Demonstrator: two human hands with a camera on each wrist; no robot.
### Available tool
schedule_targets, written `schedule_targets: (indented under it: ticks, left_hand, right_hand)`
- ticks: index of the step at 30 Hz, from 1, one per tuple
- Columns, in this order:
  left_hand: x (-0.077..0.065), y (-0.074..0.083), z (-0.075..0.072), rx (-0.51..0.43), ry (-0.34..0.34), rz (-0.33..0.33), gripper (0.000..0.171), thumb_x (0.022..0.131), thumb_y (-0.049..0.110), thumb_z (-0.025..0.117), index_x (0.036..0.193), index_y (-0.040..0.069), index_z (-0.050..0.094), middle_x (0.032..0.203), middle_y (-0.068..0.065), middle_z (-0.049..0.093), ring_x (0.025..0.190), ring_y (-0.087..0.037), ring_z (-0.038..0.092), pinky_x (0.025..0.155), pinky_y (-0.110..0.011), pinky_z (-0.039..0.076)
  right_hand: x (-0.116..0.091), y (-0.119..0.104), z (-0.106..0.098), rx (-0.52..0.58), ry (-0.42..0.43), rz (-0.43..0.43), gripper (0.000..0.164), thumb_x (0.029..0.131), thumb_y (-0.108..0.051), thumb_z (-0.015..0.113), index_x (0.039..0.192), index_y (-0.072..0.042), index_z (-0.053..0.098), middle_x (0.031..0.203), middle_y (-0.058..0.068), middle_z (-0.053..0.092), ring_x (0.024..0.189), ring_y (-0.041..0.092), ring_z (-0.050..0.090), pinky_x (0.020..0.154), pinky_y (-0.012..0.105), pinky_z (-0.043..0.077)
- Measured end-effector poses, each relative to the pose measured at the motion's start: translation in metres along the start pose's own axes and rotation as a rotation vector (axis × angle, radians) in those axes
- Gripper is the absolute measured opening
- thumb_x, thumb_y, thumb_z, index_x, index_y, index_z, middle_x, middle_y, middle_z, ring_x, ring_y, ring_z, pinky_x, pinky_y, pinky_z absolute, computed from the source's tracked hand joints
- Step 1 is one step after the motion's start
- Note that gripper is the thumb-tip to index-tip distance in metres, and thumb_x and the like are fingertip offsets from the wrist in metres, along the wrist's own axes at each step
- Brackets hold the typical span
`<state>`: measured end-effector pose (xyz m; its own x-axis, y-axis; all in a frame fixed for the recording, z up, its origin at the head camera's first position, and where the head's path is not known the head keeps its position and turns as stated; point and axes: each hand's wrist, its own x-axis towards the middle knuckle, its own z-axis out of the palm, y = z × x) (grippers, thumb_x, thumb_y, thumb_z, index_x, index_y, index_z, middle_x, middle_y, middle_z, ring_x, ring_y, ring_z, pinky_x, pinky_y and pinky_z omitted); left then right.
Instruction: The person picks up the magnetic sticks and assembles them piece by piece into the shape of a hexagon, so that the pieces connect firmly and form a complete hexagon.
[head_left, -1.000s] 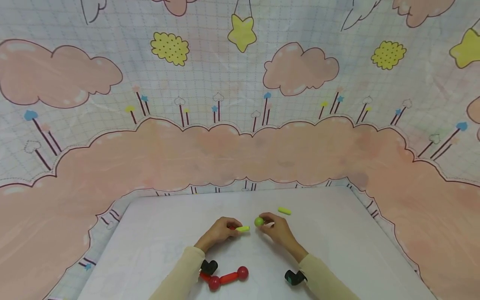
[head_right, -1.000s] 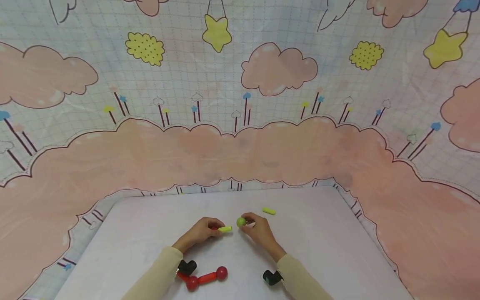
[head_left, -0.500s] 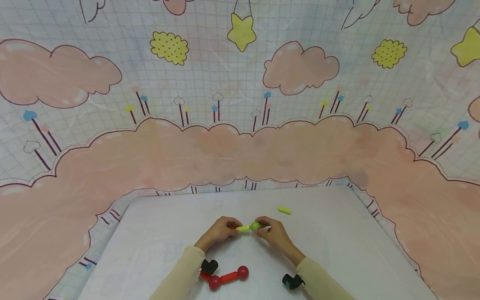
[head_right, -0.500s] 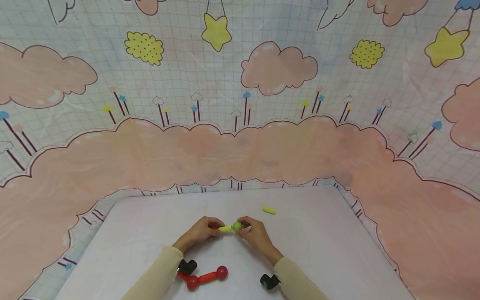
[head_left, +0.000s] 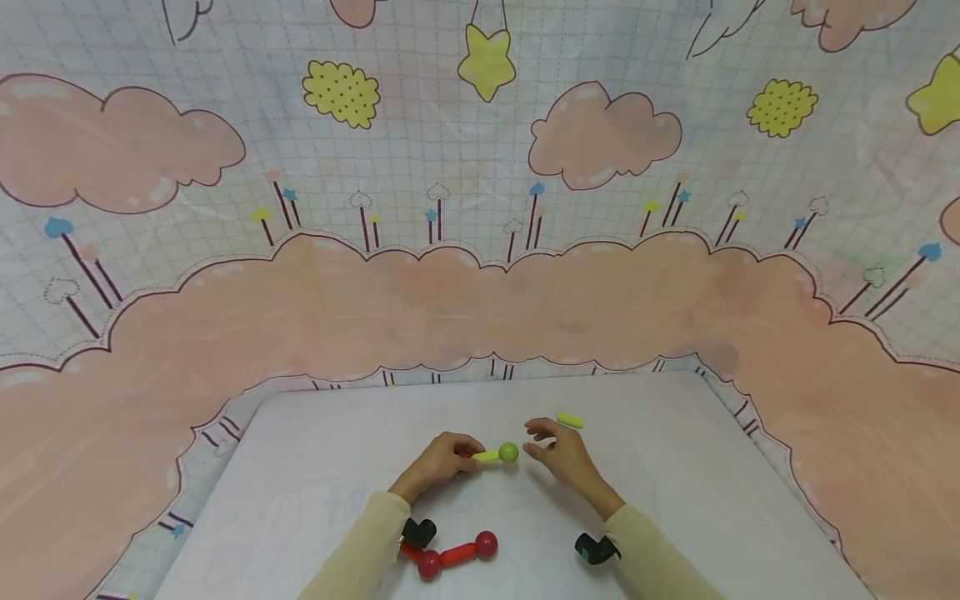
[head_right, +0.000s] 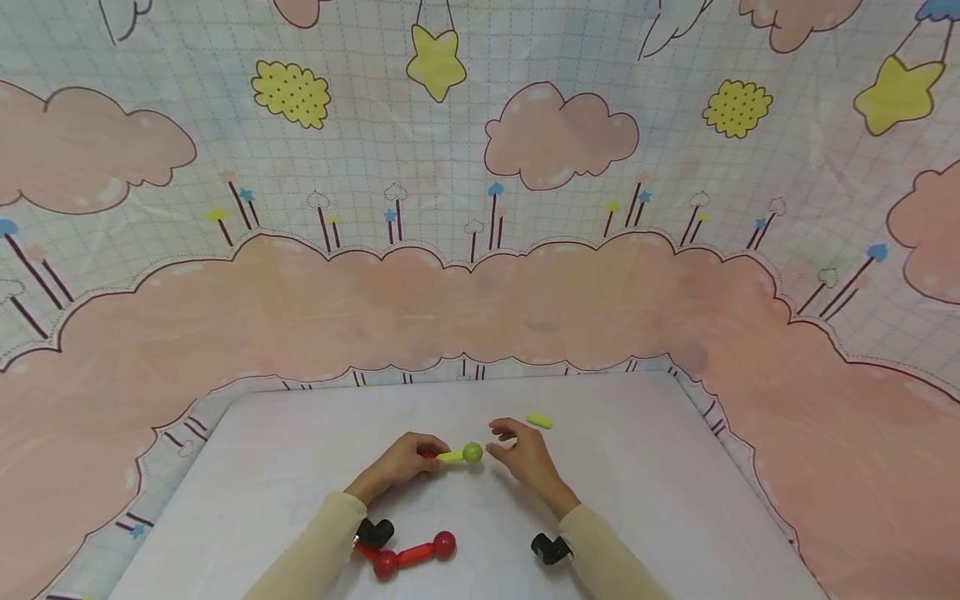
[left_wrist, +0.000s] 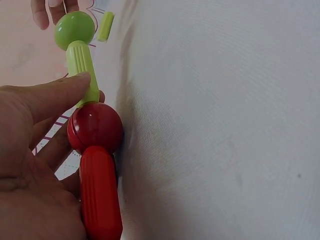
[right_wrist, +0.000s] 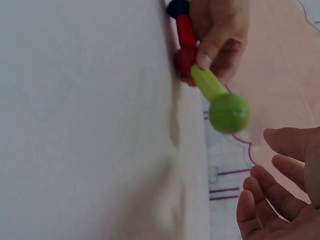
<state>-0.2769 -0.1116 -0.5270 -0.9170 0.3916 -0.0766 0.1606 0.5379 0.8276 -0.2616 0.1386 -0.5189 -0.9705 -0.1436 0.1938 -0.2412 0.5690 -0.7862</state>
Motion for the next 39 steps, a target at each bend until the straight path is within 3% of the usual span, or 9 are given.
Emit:
schedule_targets:
  ticks: [5,19,25,39]
  left_hand:
    - [0.001,-0.001,0.000,-0.012,-0.007,-0.014,0.021,0.086,0.008,0.072,0.107,0.009,0.073,0.096,-0.004,0.065,0.081,-0.016,0.053,0.068,-0.024,0.047]
    - [0.001,-0.002,-0.001,-0.016,-0.001,-0.015,0.021,0.086,0.008,0.073,0.107,0.009,0.073,0.096,-0.005,0.065,0.082,-0.016,0.053,0.069,-0.026,0.049]
    - [0.000,-0.002,0.000,-0.022,-0.007,-0.011,0.021,0.085,0.007,0.072,0.106,0.009,0.074,0.096,-0.006,0.065,0.082,-0.017,0.053,0.069,-0.027,0.048]
    - [0.000,-0.004,0.000,-0.014,-0.011,-0.003,0.020,0.087,0.008,0.071,0.106,0.010,0.074,0.097,-0.004,0.064,0.084,-0.016,0.053,0.071,-0.025,0.047]
  right_hand:
    - [0.005,0.006,-0.016,-0.040,0.066,-0.008,0.032,0.085,-0.015,0.076,0.116,-0.011,0.068,0.108,0.005,0.072,0.101,0.021,0.065,0.080,0.031,0.053]
    - [0.023,0.036,-0.050,-0.093,0.110,0.039,0.033,0.086,-0.014,0.075,0.117,-0.006,0.067,0.109,0.011,0.071,0.104,0.028,0.065,0.088,0.043,0.053]
    - [0.027,0.051,-0.055,-0.108,0.112,0.095,0.034,0.087,-0.014,0.074,0.119,-0.005,0.065,0.114,0.015,0.070,0.106,0.031,0.064,0.092,0.048,0.051]
    - [0.039,0.070,-0.050,-0.087,0.070,0.212,0.034,0.088,-0.012,0.071,0.120,-0.002,0.064,0.119,0.018,0.066,0.110,0.032,0.059,0.092,0.046,0.050]
